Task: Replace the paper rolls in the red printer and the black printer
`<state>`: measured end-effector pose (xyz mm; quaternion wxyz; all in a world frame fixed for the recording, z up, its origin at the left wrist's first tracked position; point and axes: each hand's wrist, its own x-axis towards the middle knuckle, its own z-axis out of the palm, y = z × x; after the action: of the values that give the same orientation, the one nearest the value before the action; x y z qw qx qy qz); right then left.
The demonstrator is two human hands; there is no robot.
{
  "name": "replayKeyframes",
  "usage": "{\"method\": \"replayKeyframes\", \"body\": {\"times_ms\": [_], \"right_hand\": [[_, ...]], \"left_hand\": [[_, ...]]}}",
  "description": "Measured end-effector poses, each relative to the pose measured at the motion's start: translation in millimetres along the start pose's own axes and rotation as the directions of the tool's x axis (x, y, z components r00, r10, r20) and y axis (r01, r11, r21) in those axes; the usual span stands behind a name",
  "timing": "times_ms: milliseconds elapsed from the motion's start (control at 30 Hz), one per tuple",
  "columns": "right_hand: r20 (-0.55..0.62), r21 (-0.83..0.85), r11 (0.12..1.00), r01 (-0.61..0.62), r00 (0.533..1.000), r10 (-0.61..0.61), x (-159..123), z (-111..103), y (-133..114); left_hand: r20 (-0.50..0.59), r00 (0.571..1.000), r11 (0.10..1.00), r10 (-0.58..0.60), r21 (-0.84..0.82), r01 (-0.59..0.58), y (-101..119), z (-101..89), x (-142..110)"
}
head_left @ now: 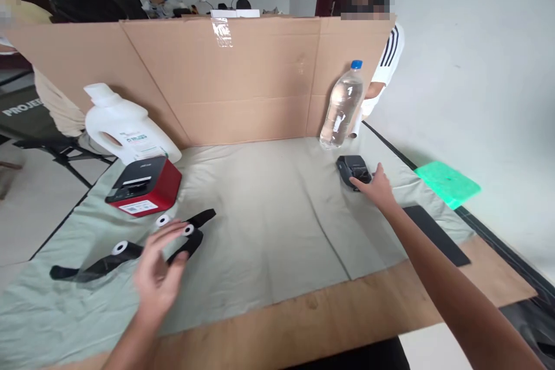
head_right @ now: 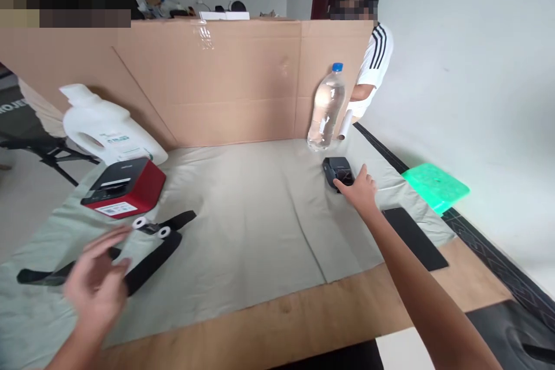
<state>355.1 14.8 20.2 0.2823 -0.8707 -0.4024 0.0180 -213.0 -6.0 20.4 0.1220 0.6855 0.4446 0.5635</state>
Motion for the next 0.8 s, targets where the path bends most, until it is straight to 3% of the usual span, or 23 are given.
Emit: {"method": "replayKeyframes", "body": {"times_ms": [100, 233, 333, 433, 500, 600, 700, 800], "right_hand": [[0.143, -0.014, 1.0, -0.004, 0.99, 0.006, 13.3, 12.6, 3.1], [0.075, -0.054, 0.998, -0.008, 0.997, 0.012, 7.3, 24.6, -18.0], [-0.03, 0.013, 0.998, 0.064, 0.998, -0.063, -18.7, 26.9, -38.6], [-0.057, 0.108, 0.974, 0.201, 0.979, -0.196, -66.8, 35.4, -69.0], [-0.038, 0.172, 0.946, 0.275, 0.961, -0.272, -104.1, 45.1, -91.7], [-0.029, 0.259, 0.907, 0.331, 0.942, -0.335, -149.4, 60.5, -117.8], [-0.036, 0.29, 0.898, 0.331, 0.941, -0.336, -170.5, 73.0, -128.2], [-0.025, 0.286, 0.897, 0.338, 0.938, -0.346, -174.6, 82.4, -128.3]], "left_hand": [[0.201, 0.979, 0.997, 0.043, -0.068, -0.029, 35.2, 55.8, -3.5], [0.368, 0.929, 0.996, 0.042, -0.084, -0.012, 59.6, 123.8, 2.1], [0.453, 0.89, 0.993, -0.062, -0.065, 0.102, 65.5, 167.5, 5.1], [0.518, 0.834, 0.962, -0.189, -0.075, 0.264, 65.8, 201.6, 11.0], [0.531, 0.812, 0.939, -0.24, -0.087, 0.334, 63.3, 214.4, 15.3], [0.541, 0.803, 0.943, -0.25, -0.054, 0.33, 54.6, 216.9, 15.6], [0.572, 0.786, 0.956, -0.236, -0.008, 0.293, 42.1, 208.7, 7.1], [0.591, 0.768, 0.957, -0.248, 0.026, 0.289, 31.0, 203.5, -1.3]]}}
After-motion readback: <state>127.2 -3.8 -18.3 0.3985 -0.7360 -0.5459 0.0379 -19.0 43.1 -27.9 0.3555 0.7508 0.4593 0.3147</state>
